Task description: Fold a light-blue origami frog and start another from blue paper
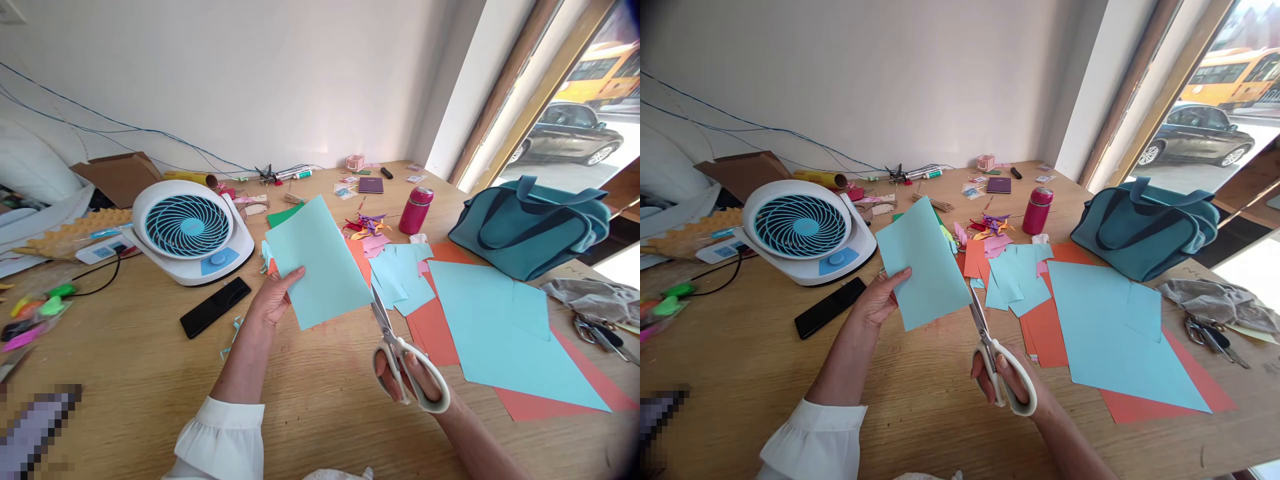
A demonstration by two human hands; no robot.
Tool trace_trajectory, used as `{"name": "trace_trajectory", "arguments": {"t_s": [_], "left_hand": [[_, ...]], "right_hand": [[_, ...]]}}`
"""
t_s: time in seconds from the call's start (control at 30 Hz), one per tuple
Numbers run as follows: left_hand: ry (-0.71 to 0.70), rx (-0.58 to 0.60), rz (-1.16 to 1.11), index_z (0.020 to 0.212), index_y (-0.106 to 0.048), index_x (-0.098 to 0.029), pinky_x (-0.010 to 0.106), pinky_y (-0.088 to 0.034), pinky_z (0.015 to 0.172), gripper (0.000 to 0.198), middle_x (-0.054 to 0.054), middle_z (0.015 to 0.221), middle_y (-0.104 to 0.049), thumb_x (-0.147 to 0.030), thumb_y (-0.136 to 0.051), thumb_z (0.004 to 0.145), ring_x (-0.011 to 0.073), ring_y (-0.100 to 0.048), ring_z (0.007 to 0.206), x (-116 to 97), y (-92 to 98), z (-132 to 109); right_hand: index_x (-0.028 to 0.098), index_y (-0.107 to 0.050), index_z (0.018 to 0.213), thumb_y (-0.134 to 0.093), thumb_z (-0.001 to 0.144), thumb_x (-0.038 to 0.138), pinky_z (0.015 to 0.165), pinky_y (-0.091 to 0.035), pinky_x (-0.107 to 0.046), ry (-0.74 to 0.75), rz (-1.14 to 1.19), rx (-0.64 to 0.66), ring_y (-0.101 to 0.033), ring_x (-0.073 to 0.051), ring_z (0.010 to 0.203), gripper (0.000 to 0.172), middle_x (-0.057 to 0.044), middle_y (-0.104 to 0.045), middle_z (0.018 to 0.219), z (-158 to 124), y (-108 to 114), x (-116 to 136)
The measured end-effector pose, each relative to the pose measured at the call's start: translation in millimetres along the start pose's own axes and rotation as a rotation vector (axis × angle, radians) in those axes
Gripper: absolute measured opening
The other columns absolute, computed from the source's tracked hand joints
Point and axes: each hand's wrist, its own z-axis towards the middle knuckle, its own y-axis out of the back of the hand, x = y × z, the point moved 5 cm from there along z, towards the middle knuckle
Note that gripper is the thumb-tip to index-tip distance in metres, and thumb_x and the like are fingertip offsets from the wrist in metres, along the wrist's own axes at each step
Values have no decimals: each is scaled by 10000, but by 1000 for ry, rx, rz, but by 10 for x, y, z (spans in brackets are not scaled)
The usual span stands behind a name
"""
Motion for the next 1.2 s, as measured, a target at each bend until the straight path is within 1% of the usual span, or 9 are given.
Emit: {"name": "trace_trajectory", "arguments": {"t_s": [0.2,0.4,0.53,0.63,0.73,0.83,1.0,1.1,1.2], "left_hand": [[-3,4,-8,1135,-668,-165,362,-573,865,618,108,1032,-758,-178,-888,557,268,-713,972,-15,12,8],[-8,10,-21,1081,-683,-161,353,-571,869,566,105,1054,-753,-180,-887,553,261,-709,983,-34,14,1],[4,26,-18,1104,-675,-159,352,-572,868,591,98,1030,-757,-191,-890,554,257,-709,980,-31,13,-1],[8,38,-20,1112,-674,-164,337,-580,845,596,92,1026,-759,-198,-891,559,248,-713,969,-20,25,6],[9,52,-11,1129,-675,-177,338,-588,821,596,88,1033,-759,-207,-887,573,250,-715,962,-2,33,11],[18,79,-2,1133,-679,-180,343,-586,842,585,82,1012,-764,-209,-882,586,249,-718,956,33,14,11],[52,98,18,1083,-702,-177,353,-582,876,496,80,1016,-765,-200,-866,615,243,-725,940,107,-54,3],[83,90,28,1073,-708,-156,376,-576,897,488,99,1000,-766,-196,-865,613,261,-723,955,136,-82,-2],[81,86,31,1074,-708,-155,375,-578,892,502,100,1000,-766,-197,-873,601,265,-722,959,139,-88,1]], "right_hand": [[138,-636,874,-393,954,607,397,-305,-230,-25,36,-6,-376,-88,364,534,22,-493,462,3,5,-36],[167,-628,820,-403,952,603,369,-255,-220,-49,40,-40,-333,-82,345,509,43,-435,425,-20,-11,-31],[183,-630,824,-409,953,594,379,-271,-232,-51,45,-25,-320,-89,353,484,38,-438,423,-12,-51,-3],[185,-628,855,-401,953,598,398,-288,-245,-58,45,-13,-346,-100,370,482,23,-470,448,-6,-79,-2],[176,-628,875,-353,959,613,430,-312,-261,-51,52,-15,-400,-118,406,522,-2,-508,487,3,-89,-13],[161,-619,906,-331,965,614,469,-340,-272,-38,69,-3,-421,-119,433,540,-13,-536,525,27,-98,-19],[158,-608,950,-313,975,599,514,-373,-286,-11,96,-4,-452,-130,486,531,-19,-549,578,65,-117,9],[173,-607,939,-314,980,584,494,-357,-283,2,111,-28,-439,-129,475,507,-11,-535,572,65,-122,24],[190,-608,922,-327,976,587,459,-329,-282,-4,112,-61,-405,-127,440,490,0,-519,540,52,-120,23]]}}
